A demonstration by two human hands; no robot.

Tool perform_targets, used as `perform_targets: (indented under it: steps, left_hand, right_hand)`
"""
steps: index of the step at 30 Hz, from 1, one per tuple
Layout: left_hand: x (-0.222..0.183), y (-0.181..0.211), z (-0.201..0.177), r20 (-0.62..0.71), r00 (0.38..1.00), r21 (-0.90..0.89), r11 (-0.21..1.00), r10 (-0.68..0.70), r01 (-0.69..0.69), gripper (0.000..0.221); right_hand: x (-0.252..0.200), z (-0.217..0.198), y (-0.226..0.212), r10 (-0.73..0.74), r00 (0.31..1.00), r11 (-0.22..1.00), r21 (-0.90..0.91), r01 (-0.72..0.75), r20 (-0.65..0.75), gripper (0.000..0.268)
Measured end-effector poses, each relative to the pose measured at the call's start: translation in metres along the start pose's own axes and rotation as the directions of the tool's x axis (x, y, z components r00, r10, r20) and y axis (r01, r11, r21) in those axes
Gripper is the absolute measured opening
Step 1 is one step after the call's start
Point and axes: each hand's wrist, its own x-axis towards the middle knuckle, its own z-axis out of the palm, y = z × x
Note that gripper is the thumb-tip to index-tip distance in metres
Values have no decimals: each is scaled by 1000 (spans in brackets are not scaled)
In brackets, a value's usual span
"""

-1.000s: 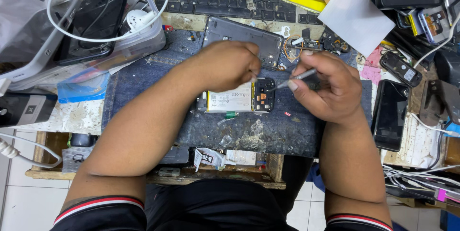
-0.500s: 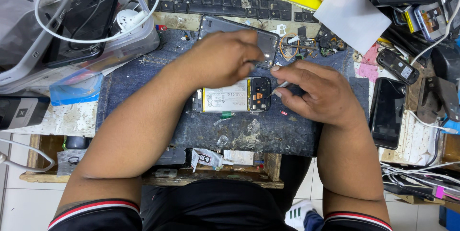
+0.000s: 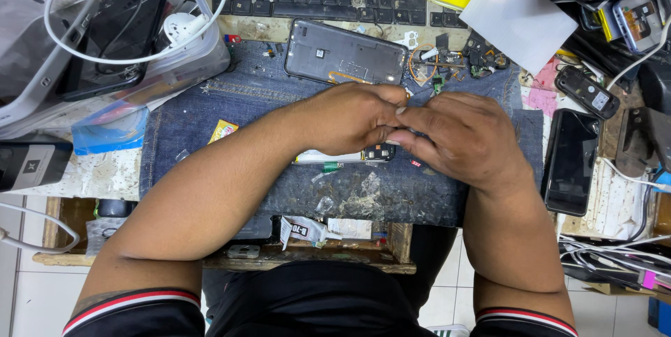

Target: The person disassembles a mobile phone by hand, prying off the rear cover and using a small screwdriver to remove components from the internal chassis.

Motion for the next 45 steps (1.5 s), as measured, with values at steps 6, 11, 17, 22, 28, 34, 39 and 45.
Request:
perform_targets:
  steps: [6,11,17,22,28,34,39,45]
  left_hand:
    - [-2,-5,-1,59,998,30,1000,3,-5,10]
    - [-1,0,-2,33,999,43,999,15,-17,18]
    - [0,1,-4,62,998,68,997,-26,22,19]
    - [-1,3,-5,13,1000,34,999,18,-18,29]
    - [-2,6,-8,81,996,-2,1000,-29,29,24]
    - [-2,5,-7,88,996,-44,999,10,-6,10]
    - [6,-1,6,38,999,25,999,36,-37,19]
    - [3,0,8,-24,999,78,997,24,-22,29]
  right_hand:
    - [2,3,-4,-21,1000,998,56,22,-19,32]
    - [4,-4,-5,2,1000,999,32,-2,20,24]
    - [5,-9,-4,-21,999,994,109,16,45,26]
    - [5,-9,-4,7,999,999,37,-8,34,29]
    - [3,-4,-6,3,1000,1000,22,-3,12,26]
    - [4,-4,-8,-31,999,996,80,29,26,24]
    - [-11,-15,-3,-1,996,993,119,-10,94,34]
    - [-3,-11,-11,96,990,992,-88,-87,106,51]
